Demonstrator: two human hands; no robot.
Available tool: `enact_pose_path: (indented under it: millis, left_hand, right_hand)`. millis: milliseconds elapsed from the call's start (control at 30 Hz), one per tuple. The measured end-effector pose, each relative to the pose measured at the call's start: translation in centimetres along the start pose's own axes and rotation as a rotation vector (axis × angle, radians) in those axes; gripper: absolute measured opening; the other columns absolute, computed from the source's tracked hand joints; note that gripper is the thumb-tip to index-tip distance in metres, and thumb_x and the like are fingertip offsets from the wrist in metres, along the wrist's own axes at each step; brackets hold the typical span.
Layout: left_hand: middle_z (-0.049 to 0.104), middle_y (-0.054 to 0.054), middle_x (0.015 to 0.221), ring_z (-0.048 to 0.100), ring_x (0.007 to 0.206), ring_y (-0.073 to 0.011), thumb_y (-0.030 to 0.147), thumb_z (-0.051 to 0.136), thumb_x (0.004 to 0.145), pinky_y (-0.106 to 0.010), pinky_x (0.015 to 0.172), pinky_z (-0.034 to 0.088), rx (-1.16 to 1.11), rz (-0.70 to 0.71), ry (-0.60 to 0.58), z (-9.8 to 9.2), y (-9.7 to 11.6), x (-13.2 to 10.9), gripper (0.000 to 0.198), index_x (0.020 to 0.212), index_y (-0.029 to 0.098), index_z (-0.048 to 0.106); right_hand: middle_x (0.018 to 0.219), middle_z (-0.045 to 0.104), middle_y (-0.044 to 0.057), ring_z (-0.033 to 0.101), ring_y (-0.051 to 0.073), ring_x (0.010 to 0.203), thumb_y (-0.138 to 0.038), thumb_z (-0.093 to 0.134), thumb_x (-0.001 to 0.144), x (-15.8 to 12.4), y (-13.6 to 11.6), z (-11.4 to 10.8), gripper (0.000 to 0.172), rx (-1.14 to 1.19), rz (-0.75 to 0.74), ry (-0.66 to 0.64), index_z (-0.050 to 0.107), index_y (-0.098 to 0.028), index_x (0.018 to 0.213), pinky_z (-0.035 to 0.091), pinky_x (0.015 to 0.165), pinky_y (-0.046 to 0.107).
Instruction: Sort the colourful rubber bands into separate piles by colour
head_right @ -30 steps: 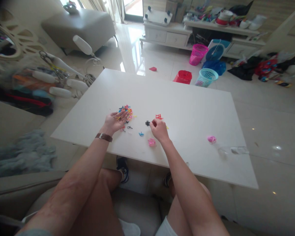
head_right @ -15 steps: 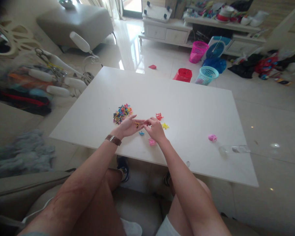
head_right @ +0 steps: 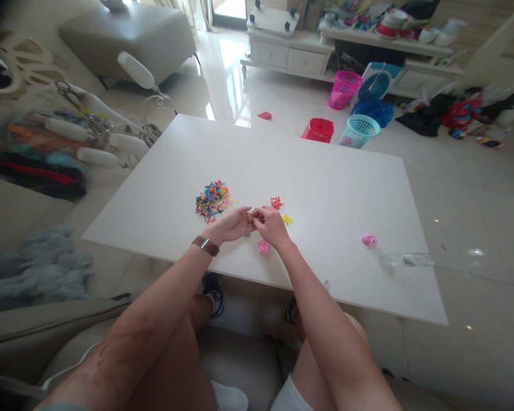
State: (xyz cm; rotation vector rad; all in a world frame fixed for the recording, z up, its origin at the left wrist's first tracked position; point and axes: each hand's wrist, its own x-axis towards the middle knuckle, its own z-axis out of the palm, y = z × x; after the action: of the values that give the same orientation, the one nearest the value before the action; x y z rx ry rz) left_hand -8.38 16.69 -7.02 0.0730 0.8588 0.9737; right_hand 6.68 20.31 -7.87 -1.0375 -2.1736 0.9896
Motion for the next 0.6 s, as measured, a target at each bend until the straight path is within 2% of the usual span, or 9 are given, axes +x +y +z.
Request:
enact_pose_path:
  millis: [133,233,400,600]
  left_hand:
    - [0.070,-0.012,0.072,0.069,0.067,-0.0169,0.013,0.042,0.099,-0.028,0.073,0.060,0.013,0.033,0.076,-0.35,-0.14,0.37,0.033,0.076,0.012,0.065]
    - [0.072,-0.014,0.076,0.071,0.070,-0.0170,0.007,0.043,0.095,-0.029,0.080,0.061,0.030,0.043,0.087,-0.51,-0.31,0.67,0.028,0.078,0.011,0.066]
    - [0.067,-0.008,0.066,0.067,0.063,-0.0132,0.001,0.045,0.091,-0.030,0.090,0.061,0.002,0.076,0.125,-0.27,-0.53,0.79,0.026,0.076,0.012,0.064]
    - [0.070,-0.011,0.071,0.070,0.065,-0.0129,-0.003,0.044,0.091,-0.022,0.076,0.060,0.033,0.104,0.191,0.08,-0.42,0.57,0.027,0.077,0.008,0.065]
  right_hand:
    - [0.085,0.075,0.003,0.067,0.018,0.080,-0.014,0.062,0.084,0.01,-0.09,-0.61,0.012,0.015,0.048,0.003,0.072,-0.021,0.084,0.051,0.076,0.030]
    - [0.082,0.076,0.002,0.068,0.017,0.078,-0.016,0.063,0.083,-0.06,-0.11,-0.79,0.010,0.033,0.067,0.016,0.072,-0.021,0.082,0.052,0.074,0.030]
    - [0.078,0.076,0.001,0.069,0.017,0.075,-0.018,0.068,0.079,-0.04,0.00,-0.91,0.006,0.061,0.072,0.047,0.072,-0.022,0.080,0.052,0.072,0.030]
    - [0.079,0.078,0.002,0.072,0.019,0.075,-0.024,0.071,0.081,-0.02,0.33,-1.11,0.005,0.109,0.083,0.107,0.074,-0.022,0.079,0.053,0.069,0.031]
